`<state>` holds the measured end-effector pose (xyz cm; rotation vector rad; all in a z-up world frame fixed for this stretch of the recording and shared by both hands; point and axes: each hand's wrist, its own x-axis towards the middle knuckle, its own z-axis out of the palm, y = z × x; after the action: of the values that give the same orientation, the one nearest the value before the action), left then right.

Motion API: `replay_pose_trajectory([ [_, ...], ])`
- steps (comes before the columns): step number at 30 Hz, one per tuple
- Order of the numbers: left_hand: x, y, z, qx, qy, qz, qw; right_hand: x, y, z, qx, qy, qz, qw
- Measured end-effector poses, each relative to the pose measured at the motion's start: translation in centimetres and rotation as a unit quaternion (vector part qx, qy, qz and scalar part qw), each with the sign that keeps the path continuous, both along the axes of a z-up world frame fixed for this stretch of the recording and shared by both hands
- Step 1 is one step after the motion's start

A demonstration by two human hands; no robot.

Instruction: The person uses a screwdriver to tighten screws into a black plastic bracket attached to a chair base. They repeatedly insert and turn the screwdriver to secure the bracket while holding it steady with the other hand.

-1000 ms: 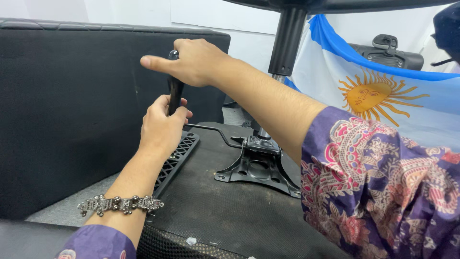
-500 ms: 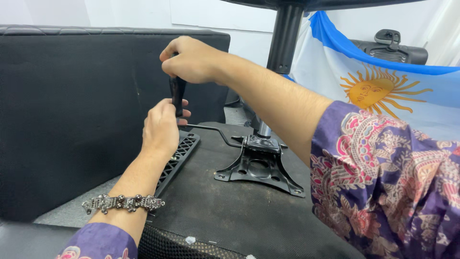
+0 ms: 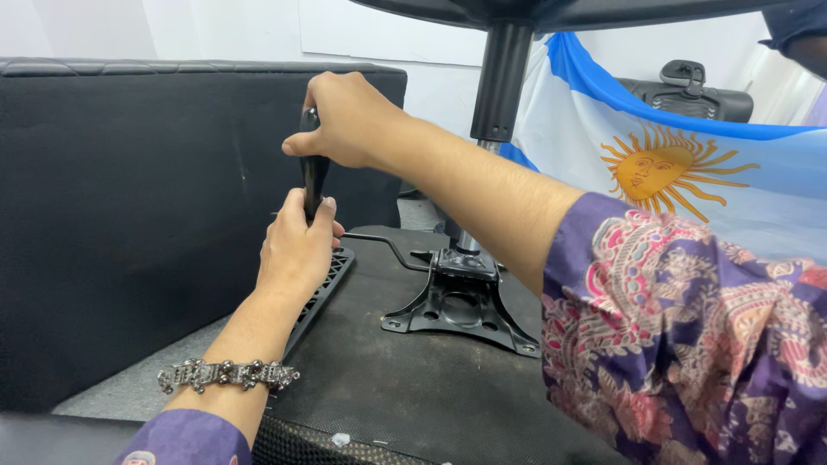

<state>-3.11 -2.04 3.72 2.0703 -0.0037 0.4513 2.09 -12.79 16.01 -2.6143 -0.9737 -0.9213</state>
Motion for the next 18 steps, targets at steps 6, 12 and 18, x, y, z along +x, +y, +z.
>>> replay_pose_trajectory([
  [6,0.7,0.0,-0.6,-0.089,-0.146,-0.06,0.984,0.8,-1.5,1.2,-0.021,0.171,0.034,0.984],
  [12,0.9,-0.2,-0.9,-0.024,-0.113,-0.029,0.993,1.4,-1.4,-1.0,0.062,0.14,0.032,0.988],
  [18,0.5,-0.2,-0.5,-0.011,-0.097,0.01,0.995,-0.2,-1.8,0.1,-0.023,0.057,-0.079,0.995],
])
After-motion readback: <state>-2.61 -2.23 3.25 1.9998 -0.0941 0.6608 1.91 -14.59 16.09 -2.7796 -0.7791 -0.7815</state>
